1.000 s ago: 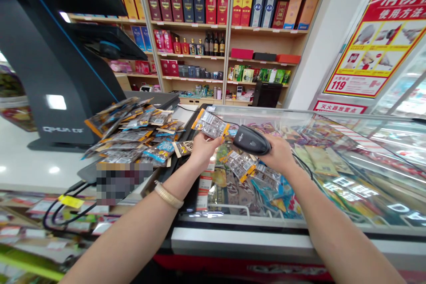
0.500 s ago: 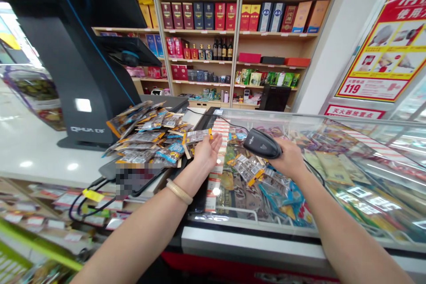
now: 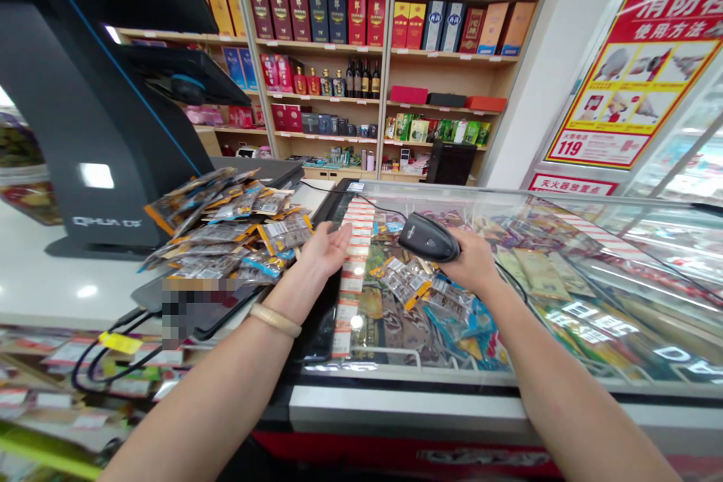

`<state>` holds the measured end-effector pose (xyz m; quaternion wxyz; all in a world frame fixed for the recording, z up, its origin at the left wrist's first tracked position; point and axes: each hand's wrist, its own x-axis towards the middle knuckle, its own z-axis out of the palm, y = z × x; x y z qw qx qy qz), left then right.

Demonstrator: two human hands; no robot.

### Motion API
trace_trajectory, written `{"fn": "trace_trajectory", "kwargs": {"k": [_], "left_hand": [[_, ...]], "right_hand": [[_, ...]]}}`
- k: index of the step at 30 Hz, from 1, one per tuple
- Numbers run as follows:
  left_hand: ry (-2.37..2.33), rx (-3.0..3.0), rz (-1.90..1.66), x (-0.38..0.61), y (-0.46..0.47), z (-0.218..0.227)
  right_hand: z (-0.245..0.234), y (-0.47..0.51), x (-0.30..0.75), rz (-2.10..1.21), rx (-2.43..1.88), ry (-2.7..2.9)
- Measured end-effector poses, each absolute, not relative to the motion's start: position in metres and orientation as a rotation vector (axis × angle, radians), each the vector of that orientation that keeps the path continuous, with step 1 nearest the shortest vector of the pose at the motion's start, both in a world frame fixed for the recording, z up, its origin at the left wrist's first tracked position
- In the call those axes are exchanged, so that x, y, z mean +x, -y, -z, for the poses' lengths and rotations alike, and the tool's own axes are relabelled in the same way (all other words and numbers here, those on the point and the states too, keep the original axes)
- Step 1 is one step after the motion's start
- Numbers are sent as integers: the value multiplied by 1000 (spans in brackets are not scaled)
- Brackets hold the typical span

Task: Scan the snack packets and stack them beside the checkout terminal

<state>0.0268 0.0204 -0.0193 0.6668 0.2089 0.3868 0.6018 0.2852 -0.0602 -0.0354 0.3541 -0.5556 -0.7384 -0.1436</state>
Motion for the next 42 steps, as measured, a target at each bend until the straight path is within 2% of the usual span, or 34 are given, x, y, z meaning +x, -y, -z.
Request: {"fn": "trace_trajectory", "kwargs": {"k": [7,11,18,27,35,42], "left_hand": [[-798,1932,-912,50,13,44],[-782,2337,-658,48,15,49],[-936,2513,-534,46,17,47],[-1501,2507,-947,38,11,33],[-1530,2505,-950,38,12,30],[-1684,2544,-912,33,9,25]], "right_hand": [[35,60,286,381,-1422,1908],[34,61,285,375,-1408,1915],[34,61,285,380,-1431,1924],[31,61,288,388,-1469,1945],[29,64,285,343,-1634,2028],[31,63,286,360,-1598,1960]]}}
